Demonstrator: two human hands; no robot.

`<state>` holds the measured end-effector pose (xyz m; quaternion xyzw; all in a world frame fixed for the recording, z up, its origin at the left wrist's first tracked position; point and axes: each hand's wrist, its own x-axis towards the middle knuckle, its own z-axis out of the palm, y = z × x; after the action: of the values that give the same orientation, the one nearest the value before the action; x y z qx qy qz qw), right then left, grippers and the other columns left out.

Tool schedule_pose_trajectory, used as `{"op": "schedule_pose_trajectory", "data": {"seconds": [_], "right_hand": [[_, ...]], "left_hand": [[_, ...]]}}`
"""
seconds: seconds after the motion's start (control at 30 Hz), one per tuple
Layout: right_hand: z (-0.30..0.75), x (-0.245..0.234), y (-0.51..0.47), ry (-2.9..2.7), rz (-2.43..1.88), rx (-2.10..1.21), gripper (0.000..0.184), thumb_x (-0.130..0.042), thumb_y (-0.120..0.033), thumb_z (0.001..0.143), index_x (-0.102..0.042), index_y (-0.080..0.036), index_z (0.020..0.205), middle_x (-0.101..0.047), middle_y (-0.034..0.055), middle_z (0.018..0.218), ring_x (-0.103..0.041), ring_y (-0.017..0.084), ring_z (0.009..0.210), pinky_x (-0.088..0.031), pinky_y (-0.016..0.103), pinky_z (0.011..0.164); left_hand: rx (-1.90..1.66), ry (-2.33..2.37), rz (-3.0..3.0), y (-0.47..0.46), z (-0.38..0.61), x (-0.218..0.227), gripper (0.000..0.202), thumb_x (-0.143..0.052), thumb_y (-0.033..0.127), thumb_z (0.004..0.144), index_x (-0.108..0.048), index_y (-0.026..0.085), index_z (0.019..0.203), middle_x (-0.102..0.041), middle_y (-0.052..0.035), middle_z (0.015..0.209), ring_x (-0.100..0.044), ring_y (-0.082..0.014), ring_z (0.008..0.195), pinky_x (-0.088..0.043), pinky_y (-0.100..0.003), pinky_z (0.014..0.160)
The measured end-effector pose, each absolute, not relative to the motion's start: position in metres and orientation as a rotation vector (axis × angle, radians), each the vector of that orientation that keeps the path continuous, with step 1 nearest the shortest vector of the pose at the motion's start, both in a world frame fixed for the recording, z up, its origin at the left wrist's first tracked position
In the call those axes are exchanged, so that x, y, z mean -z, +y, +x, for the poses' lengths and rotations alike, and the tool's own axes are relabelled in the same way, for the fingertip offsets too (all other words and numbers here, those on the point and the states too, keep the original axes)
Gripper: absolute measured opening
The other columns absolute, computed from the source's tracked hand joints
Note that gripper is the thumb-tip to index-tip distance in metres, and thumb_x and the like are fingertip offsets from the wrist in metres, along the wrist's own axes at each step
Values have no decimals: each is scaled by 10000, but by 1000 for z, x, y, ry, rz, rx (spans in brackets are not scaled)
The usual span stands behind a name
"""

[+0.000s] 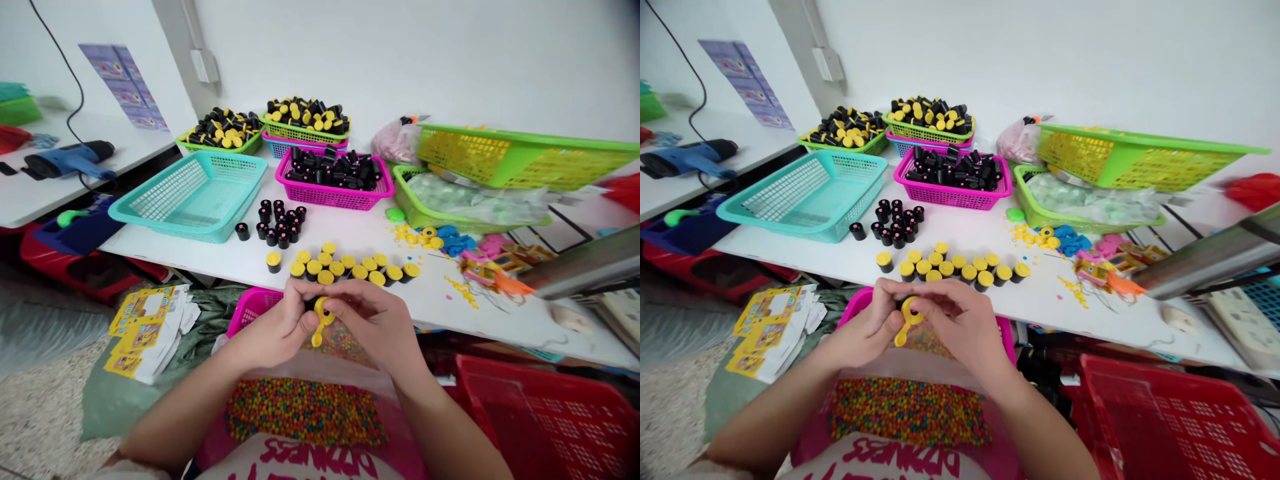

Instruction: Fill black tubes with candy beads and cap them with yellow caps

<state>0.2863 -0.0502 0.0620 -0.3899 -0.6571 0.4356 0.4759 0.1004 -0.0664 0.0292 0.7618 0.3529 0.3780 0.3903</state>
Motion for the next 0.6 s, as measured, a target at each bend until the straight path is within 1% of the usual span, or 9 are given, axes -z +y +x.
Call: {"op": "schedule_pose_trajectory", "data": {"seconds": [0.1, 0.17, 0.23, 0.33, 0.4, 0.43, 0.5, 0.53, 0.6], "right_hand": [[284, -57, -51, -1588, -965, -1102, 116, -732, -305, 786, -720, -240, 881, -708, 11, 814, -662, 141, 700, -564, 263, 607], [284, -57, -51, -1670, -947, -973, 65, -729, -281, 792, -721, -233, 835, -699, 12, 802, -652, 138, 697, -556, 261, 600], [285, -58, -50, -1773, -846, -774, 58, -711, -234, 807, -732, -243, 861, -703, 19, 851, -659, 148, 765, -568, 286, 672], [288, -62, -47, -1874, -665, -615, 153, -673, -177, 836, -737, -267, 942, -709, 30, 962, -669, 165, 881, -568, 334, 801], [292, -62, -45, -1883, -614, -614, 194, -659, -154, 847, -730, -273, 982, -710, 32, 980, -672, 166, 899, -566, 337, 820], [293, -61, -44, -1886, -599, -613, 213, -653, -149, 853, -724, -275, 1009, -709, 35, 989, -671, 167, 911, -564, 339, 829], [297, -58, -42, -1913, -548, -588, 266, -665, -185, 855, -696, -284, 1100, -703, 44, 1037, -664, 180, 958, -556, 359, 866], [299, -56, -41, -1939, -515, -570, 325, -686, -226, 845, -667, -292, 1162, -694, 51, 1077, -656, 193, 995, -550, 373, 891], [301, -51, -41, -2011, -455, -538, 532, -750, -334, 784, -581, -306, 1288, -665, 63, 1159, -634, 227, 1066, -536, 401, 937]], "left_hand": [[-997, 897, 1983, -67, 103, -33, 255, -324, 345, 995, -249, 222, 1205, -508, -112, 1208, -523, -193, 1148, -426, -359, 963], [-1042, 904, 1902, -68, 106, -35, 224, -313, 341, 996, -269, 219, 1179, -527, -98, 1159, -529, -187, 1120, -402, -366, 983], [-1097, 861, 1683, -70, 111, -37, 221, -302, 355, 1003, -259, 239, 1187, -539, -73, 1127, -558, -163, 1018, -425, -342, 918], [-1104, 746, 1320, -74, 118, -38, 267, -343, 409, 997, -221, 283, 1199, -542, -55, 1156, -580, -138, 934, -441, -306, 832], [-1078, 699, 1156, -75, 122, -38, 323, -416, 450, 971, -229, 294, 1183, -551, -45, 1152, -593, -136, 919, -443, -302, 827], [-1069, 684, 1081, -75, 124, -38, 356, -448, 467, 955, -231, 298, 1181, -562, -32, 1115, -599, -132, 883, -447, -295, 813], [-1059, 647, 923, -75, 128, -38, 414, -509, 496, 918, -248, 306, 1178, -575, -1, 1016, -598, -123, 800, -459, -270, 745], [-1061, 621, 839, -75, 129, -38, 441, -541, 504, 896, -259, 311, 1175, -576, 11, 978, -596, -123, 778, -462, -258, 710], [-1067, 553, 688, -75, 133, -40, 492, -612, 501, 841, -283, 324, 1162, -577, 27, 920, -598, -131, 770, -466, -243, 666]]}}
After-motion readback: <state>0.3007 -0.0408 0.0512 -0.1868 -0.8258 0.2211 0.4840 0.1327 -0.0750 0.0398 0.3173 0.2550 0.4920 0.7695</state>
